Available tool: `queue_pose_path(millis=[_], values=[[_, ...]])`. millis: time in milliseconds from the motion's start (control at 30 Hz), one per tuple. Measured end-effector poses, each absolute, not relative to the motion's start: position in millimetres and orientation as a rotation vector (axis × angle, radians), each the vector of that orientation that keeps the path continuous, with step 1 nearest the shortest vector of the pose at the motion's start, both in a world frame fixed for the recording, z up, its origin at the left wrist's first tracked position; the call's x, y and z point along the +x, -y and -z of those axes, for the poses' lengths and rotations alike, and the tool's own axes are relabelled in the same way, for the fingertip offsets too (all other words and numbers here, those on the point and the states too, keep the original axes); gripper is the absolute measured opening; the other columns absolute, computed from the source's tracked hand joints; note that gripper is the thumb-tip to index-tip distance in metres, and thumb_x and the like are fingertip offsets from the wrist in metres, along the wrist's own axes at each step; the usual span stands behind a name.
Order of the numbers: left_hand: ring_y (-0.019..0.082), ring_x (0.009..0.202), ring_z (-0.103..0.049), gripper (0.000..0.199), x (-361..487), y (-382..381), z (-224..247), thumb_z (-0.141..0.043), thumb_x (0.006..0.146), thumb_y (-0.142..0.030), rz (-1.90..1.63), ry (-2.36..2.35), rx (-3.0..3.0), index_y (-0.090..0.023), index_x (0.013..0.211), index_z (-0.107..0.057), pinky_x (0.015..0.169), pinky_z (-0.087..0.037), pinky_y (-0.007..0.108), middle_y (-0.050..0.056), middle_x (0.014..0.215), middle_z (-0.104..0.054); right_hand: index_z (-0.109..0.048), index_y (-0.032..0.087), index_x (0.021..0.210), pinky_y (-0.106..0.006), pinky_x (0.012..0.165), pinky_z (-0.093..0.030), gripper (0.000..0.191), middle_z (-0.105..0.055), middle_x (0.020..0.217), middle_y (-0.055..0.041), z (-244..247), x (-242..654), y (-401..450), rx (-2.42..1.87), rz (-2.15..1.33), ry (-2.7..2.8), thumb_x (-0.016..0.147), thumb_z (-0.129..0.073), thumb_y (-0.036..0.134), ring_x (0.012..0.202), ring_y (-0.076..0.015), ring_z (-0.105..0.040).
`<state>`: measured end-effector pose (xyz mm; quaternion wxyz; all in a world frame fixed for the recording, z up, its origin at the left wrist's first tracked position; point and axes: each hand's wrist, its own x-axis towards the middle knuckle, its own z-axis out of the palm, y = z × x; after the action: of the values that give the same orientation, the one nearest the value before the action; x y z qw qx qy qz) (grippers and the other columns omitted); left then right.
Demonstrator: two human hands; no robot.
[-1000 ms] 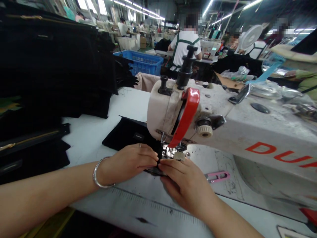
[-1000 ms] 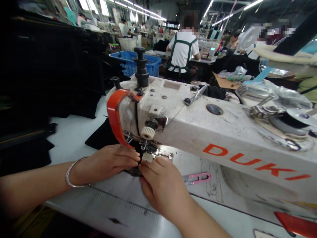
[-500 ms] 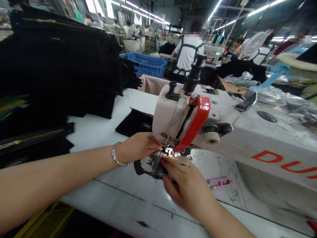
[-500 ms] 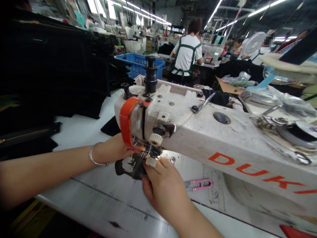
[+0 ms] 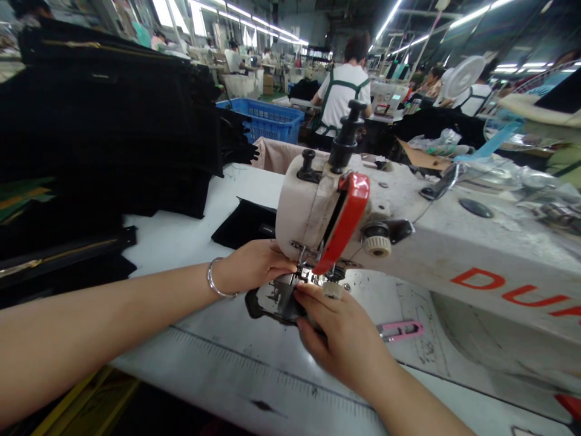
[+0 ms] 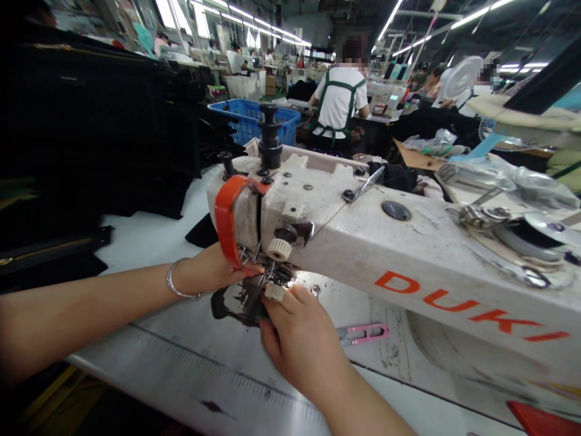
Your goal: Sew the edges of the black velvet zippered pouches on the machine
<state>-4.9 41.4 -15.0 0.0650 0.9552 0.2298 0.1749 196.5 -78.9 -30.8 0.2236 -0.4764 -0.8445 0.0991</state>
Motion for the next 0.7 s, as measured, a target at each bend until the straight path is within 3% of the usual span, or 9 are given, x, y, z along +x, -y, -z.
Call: queue_pose_path(millis=[100, 300, 467, 700], values=[[0.016, 0.109, -0.064, 0.049, -2.6, -42.1, 11.9, -0.028, 0.101, -0.034, -0.508, -0.691, 2.859, -0.012, 0.102, -0.071, 0.099, -0.048, 0.031, -0.002, 0.11, -0.07, -0.059, 0.016, 0.128, -0.049, 0.093, -0.052, 0.038, -0.063, 0.128, -0.0116, 31.2, 196.5, 78.7, -1.323, -0.281, 2.331, 0.09, -0.055, 0.019, 0.114, -0.0299, -0.057], [0.022, 0.107, -0.065, 0.017, -5.4, -27.3, -3.2, -0.057, 0.092, -0.016, -0.315, -0.559, 2.809, -0.015, 0.106, -0.067, 0.1, -0.051, 0.038, 0.007, 0.11, -0.07, -0.057, 0.016, 0.131, -0.048, 0.096, -0.05, 0.038, -0.063, 0.126, -0.01, 34.3, 197.5, 79.8, -1.305, -0.289, 2.317, 0.093, -0.053, 0.019, 0.112, -0.0276, -0.057], [0.024, 0.116, -0.059, 0.036, -15.7, -1.4, -4.0, -0.062, 0.088, -0.012, -0.286, -0.579, 2.759, -0.012, 0.123, -0.055, 0.104, -0.048, 0.038, 0.012, 0.125, -0.058, -0.058, 0.018, 0.131, -0.048, 0.095, -0.049, 0.038, -0.061, 0.127, -0.0092, 33.4, 196.9, 80.8, -1.281, -0.254, 2.319, 0.094, -0.051, 0.016, 0.112, -0.0276, -0.054], [0.025, 0.125, -0.053, 0.033, -11.0, -0.3, 3.0, -0.051, 0.093, -0.01, -0.232, -0.642, 2.723, -0.011, 0.127, -0.054, 0.11, -0.043, 0.041, 0.014, 0.13, -0.053, -0.061, 0.017, 0.127, -0.046, 0.092, -0.05, 0.035, -0.062, 0.124, -0.0097, 35.2, 195.0, 80.2, -1.291, -0.215, 2.319, 0.093, -0.052, 0.017, 0.108, -0.0278, -0.055]])
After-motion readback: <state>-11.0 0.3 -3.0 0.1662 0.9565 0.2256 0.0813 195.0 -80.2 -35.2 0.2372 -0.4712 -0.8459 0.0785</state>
